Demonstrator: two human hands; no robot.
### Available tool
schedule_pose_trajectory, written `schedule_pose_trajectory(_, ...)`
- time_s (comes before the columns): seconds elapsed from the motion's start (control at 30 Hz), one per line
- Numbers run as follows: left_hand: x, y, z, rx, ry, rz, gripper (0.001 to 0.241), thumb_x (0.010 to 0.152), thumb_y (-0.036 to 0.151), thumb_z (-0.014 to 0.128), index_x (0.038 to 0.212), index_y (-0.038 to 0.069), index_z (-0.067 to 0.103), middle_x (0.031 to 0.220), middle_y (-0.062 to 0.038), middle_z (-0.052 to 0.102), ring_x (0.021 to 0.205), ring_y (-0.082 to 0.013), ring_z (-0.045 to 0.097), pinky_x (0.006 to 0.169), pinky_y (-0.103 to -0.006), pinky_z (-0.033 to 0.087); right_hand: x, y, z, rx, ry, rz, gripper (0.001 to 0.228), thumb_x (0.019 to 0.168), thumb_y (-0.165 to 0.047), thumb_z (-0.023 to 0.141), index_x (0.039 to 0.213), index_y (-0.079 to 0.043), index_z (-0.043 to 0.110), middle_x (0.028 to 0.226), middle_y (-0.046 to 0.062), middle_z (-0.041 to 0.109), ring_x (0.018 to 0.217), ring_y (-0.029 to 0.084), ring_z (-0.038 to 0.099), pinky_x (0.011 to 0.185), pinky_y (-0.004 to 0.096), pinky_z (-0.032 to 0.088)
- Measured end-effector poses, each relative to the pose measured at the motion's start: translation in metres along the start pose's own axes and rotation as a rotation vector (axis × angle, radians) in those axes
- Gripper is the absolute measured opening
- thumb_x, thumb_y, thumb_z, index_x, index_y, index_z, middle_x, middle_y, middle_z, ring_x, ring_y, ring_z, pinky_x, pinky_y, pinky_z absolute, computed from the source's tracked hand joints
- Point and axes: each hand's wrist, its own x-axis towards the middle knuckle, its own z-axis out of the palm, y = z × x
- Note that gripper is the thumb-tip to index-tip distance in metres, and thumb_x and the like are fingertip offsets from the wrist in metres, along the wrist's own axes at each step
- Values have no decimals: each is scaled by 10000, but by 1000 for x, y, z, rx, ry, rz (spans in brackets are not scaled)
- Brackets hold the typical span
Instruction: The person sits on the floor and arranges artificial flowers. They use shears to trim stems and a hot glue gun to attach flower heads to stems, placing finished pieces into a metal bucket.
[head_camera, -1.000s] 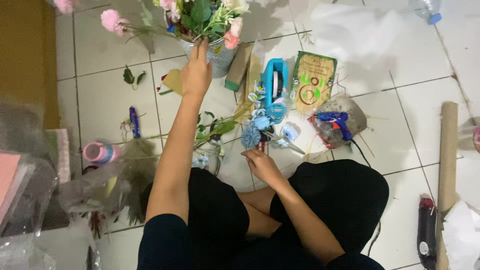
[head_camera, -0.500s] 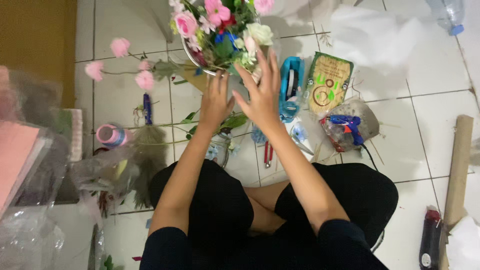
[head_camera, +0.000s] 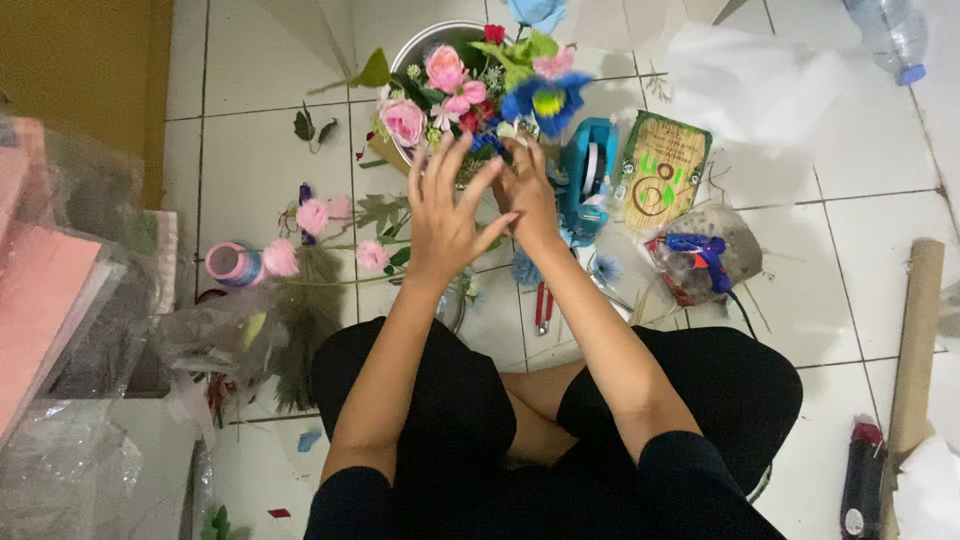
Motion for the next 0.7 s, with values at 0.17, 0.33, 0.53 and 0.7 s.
schedule_pose_trajectory(0.17, 10, -15, 7, 251, -177, -91, 714, 783, 160, 771, 1461, 253, 567, 1568, -130, 415, 1480, -371, 359, 1168, -733, 157, 0, 5, -1, 6, -2, -56, 318, 797, 57, 709, 1098, -43, 685, 1407, 110, 587, 1382, 400, 493, 1151, 473, 478)
schedule_pose_trajectory(0.33, -6, -51, 23, 113, -21, -127, 459, 926, -16, 655, 1354, 133, 584, 1543, -192, 479, 1445, -412, 461, 1187, -541, 417, 1, 7, -6, 173, 75, -47, 404, 792, 114, 679, 1160, -50, 711, 1382, 166, 568, 1344, 396, 531, 1111, 463, 489)
schedule_pose_trajectory(0.53, -10, -61, 27, 71, -37, -152, 619, 842, -139, 600, 1396, 129, 667, 1251, -171, 592, 1196, -406, 578, 979, -483, 506, 12, 6, -22, 195, -62, 21, 477, 776, 71, 669, 1220, -100, 702, 1424, 138, 574, 1332, 352, 593, 1057, 413, 543)
schedule_pose_trajectory(0.7, -2, -59, 18, -17, 21, -194, 658, 795, -182, 572, 1363, 143, 643, 1302, -160, 596, 1211, -388, 601, 967, -471, 530, 16, 6, -11, 167, -237, 82, 558, 693, -153, 862, 1194, -81, 626, 1457, 244, 428, 1247, 455, 548, 958, 467, 519)
